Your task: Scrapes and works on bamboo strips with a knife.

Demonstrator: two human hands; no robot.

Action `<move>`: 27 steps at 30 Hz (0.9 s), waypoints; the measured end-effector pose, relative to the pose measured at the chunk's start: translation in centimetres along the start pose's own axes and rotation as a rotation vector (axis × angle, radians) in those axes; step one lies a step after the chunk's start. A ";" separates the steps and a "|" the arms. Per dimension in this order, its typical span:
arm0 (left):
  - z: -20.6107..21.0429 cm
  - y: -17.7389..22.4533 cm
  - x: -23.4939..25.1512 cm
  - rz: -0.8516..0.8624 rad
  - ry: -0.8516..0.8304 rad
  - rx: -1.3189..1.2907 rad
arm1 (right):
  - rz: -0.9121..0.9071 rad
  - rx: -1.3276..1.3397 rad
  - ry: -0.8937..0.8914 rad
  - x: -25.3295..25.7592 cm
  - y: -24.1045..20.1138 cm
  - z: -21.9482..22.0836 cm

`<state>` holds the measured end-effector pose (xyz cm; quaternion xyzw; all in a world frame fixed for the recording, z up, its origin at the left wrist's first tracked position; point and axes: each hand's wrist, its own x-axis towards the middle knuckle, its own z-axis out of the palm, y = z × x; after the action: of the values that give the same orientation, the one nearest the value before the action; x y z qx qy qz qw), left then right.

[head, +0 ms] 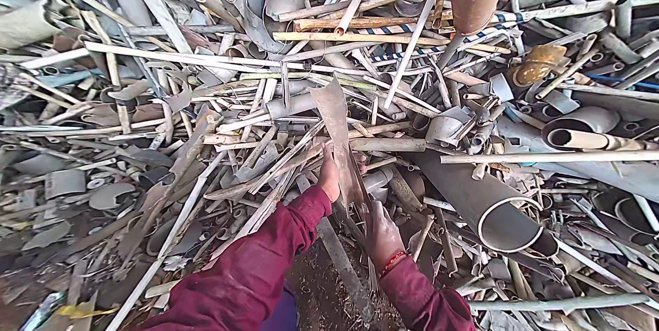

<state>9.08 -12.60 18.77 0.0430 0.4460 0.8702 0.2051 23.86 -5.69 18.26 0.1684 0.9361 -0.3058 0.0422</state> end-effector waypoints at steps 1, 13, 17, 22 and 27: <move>0.3 -0.2 -0.1 -0.008 -0.010 -0.005 | -0.001 -0.035 0.010 0.1 -0.1 -0.2; -0.1 -0.1 -0.3 -0.003 -0.022 0.048 | -0.153 -0.001 -0.035 0.3 0.6 -0.2; -0.2 -0.8 -0.3 -0.024 -0.095 0.138 | -0.068 0.016 -0.004 0.3 0.3 -0.3; 0.2 -0.7 -1.1 -0.037 -0.087 0.184 | -0.102 0.157 0.161 0.3 0.7 -0.3; 0.3 -1.7 -1.1 -0.061 -0.225 0.193 | -0.219 0.209 0.238 0.5 1.7 0.3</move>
<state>10.66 -11.97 17.73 0.1462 0.5029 0.8062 0.2753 23.95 -4.43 16.99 0.1037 0.9103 -0.3822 -0.1202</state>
